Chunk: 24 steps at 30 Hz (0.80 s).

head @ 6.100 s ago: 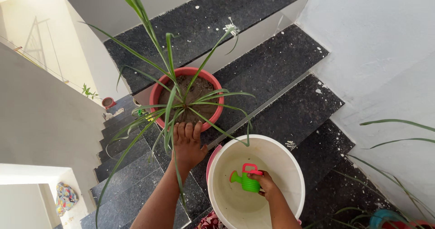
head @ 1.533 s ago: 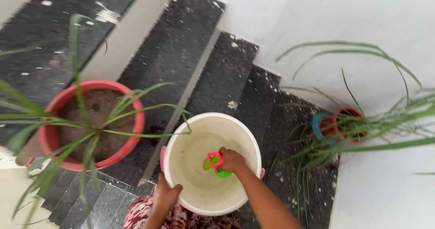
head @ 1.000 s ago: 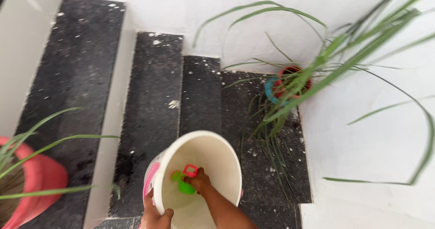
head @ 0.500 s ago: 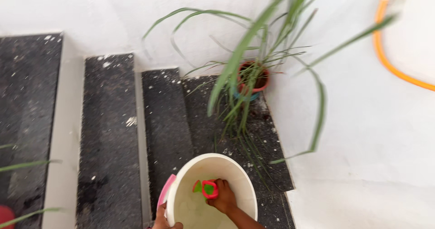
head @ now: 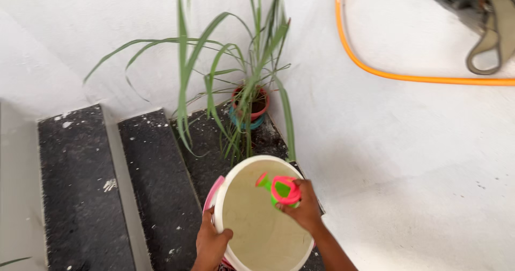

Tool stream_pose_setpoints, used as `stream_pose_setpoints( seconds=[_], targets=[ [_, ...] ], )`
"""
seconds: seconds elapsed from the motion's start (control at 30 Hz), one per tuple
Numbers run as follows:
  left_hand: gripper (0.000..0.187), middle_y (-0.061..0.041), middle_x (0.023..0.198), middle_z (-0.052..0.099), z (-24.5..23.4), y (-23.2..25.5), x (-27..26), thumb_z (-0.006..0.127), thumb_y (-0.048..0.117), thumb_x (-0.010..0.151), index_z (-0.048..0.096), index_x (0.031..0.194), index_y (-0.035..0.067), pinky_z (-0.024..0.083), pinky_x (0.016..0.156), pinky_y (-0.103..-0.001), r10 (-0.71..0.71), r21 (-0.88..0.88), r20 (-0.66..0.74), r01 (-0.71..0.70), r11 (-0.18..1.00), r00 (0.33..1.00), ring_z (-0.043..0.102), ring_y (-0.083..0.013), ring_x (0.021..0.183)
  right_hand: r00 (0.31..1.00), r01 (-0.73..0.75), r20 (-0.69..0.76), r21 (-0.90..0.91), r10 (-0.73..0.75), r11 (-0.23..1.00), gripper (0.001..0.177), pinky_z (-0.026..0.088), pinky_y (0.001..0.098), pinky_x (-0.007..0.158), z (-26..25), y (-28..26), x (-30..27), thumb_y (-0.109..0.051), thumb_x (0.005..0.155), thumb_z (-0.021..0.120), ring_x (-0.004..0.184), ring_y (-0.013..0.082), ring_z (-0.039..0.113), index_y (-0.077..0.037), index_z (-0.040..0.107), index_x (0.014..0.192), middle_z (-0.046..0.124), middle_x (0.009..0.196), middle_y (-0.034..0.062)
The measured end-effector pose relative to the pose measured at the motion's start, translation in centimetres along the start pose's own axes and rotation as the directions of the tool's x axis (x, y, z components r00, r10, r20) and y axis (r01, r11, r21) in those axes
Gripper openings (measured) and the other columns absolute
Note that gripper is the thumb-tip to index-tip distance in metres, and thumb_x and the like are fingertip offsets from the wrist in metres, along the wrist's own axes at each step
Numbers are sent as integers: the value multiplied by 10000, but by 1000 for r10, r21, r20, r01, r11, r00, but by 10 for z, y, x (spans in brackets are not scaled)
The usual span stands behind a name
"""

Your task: The person waters several potted plants on a staircase and a landing using a small plastic watering can, refilling the can from a bucket of water.

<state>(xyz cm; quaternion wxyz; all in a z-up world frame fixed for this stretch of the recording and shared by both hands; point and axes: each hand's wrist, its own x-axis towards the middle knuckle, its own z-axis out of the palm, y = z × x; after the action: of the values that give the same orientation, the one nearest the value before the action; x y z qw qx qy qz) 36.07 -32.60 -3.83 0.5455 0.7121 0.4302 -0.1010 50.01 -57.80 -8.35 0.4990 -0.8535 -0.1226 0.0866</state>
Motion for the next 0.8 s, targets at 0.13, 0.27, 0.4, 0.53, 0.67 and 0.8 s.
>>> stream_pose_setpoints(
  seconds=[0.13, 0.27, 0.4, 0.53, 0.67, 0.8],
  targets=[
    [764, -169, 1112, 764, 22, 54, 3, 648, -24, 694, 480, 1424, 125, 569, 920, -392, -110, -176, 60, 119, 977, 992, 780, -312, 976, 996, -27, -79, 75, 33, 997, 743, 568, 347, 909, -45, -4, 21, -143, 648, 946, 1100, 213, 641, -38, 506, 1238, 572, 1197, 94],
    [737, -170, 1103, 757, 56, 84, 14, 666, -44, 714, 475, 1410, 107, 567, 905, -391, -96, -146, 24, 99, 984, 995, 763, -289, 966, 993, -47, -98, 166, 64, 985, 708, 586, 332, 868, -78, 16, 56, -116, 679, 907, 1094, 190, 633, -42, 500, 1254, 560, 1220, 69],
    [758, -159, 1113, 746, 101, 105, 28, 659, -47, 733, 438, 1436, 127, 568, 913, -382, -166, -138, 2, 165, 977, 986, 763, -297, 961, 995, 52, -94, 96, -43, 994, 696, 580, 337, 907, -104, 42, 97, -94, 692, 907, 1125, 190, 619, -31, 515, 1264, 513, 1238, 86],
    [751, -194, 1081, 744, 136, 110, 42, 667, -82, 699, 472, 1401, 100, 575, 889, -399, -170, -270, -58, 149, 951, 984, 769, -322, 952, 998, 55, -52, 168, -47, 984, 660, 573, 319, 912, -125, 60, 151, -118, 741, 874, 1076, 156, 650, -42, 518, 1292, 614, 1210, 73],
    [725, -206, 1055, 719, 162, 106, 65, 668, -95, 683, 475, 1363, 62, 613, 817, -439, -209, -377, -118, 151, 914, 971, 753, -357, 905, 996, -91, 18, 221, 89, 971, 616, 564, 305, 871, -134, 57, 191, -181, 773, 866, 997, 134, 665, -66, 522, 1271, 694, 1146, 58],
    [732, -217, 1028, 721, 189, 111, 98, 671, -122, 630, 490, 1320, 40, 592, 809, -438, -168, -509, -147, 71, 858, 975, 728, -334, 883, 999, -12, -28, 312, 21, 950, 615, 560, 298, 897, -128, 51, 230, -190, 772, 877, 1036, 124, 649, -65, 513, 1252, 673, 1159, 46]
  ],
)
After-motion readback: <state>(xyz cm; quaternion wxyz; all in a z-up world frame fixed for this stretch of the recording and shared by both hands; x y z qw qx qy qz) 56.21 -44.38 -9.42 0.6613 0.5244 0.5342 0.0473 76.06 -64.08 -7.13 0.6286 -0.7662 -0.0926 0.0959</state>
